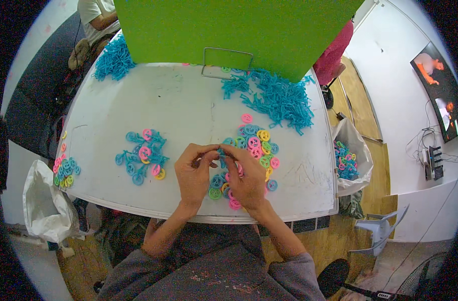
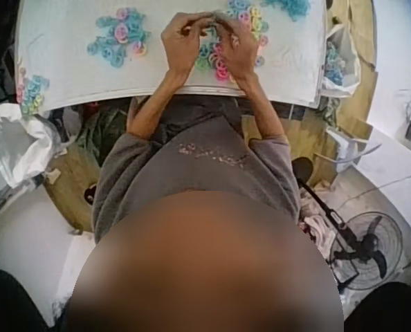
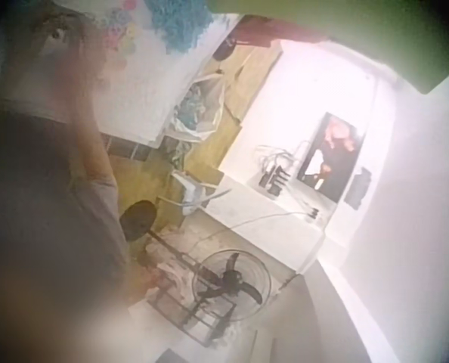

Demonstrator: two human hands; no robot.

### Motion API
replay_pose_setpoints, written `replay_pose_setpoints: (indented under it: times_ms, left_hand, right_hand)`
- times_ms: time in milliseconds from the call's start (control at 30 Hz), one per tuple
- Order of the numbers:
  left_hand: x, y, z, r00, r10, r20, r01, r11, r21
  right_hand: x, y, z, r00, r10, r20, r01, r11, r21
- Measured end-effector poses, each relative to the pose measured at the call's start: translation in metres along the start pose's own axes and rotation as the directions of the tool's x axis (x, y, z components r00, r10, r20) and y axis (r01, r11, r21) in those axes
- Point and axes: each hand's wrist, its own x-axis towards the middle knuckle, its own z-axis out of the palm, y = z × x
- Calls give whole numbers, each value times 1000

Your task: Assembling and connecting colorful plastic toy gears on a workbench.

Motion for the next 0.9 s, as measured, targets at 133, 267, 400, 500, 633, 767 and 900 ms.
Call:
replay_pose_setpoints:
  times_ms: [133, 267, 400, 500, 633, 767, 900]
  left_hand:
    - [-1, 4, 5, 998, 16, -53, -14, 999, 32]
    - [0, 2, 6, 999, -29, -27, 28, 999, -32]
    - [8, 2, -2, 993, 68, 101, -80, 989, 126]
    - [19, 6, -8, 983, 16, 184, -59, 971, 230]
    - [23, -24, -14, 949, 132, 286, -303, 632, 713]
    - [19, -32, -10, 960, -25, 280, -219, 555, 802]
    - [21, -36, -21, 964, -40, 264, -170, 670, 723]
  right_hand:
    - [-9, 0, 8, 994, 81, -69, -76, 994, 80]
    - [-12, 4, 6, 985, 162, -51, -153, 977, 148]
    - [-11, -1, -4, 980, 200, 5, -190, 921, 339]
    - [-3, 5, -10, 945, 321, -57, -290, 907, 305]
    - [2, 12, -19, 903, 405, -144, -351, 888, 297]
    - [0, 16, -20, 882, 470, -27, -401, 780, 480]
    - [-6, 25, -20, 935, 353, 31, -345, 888, 305]
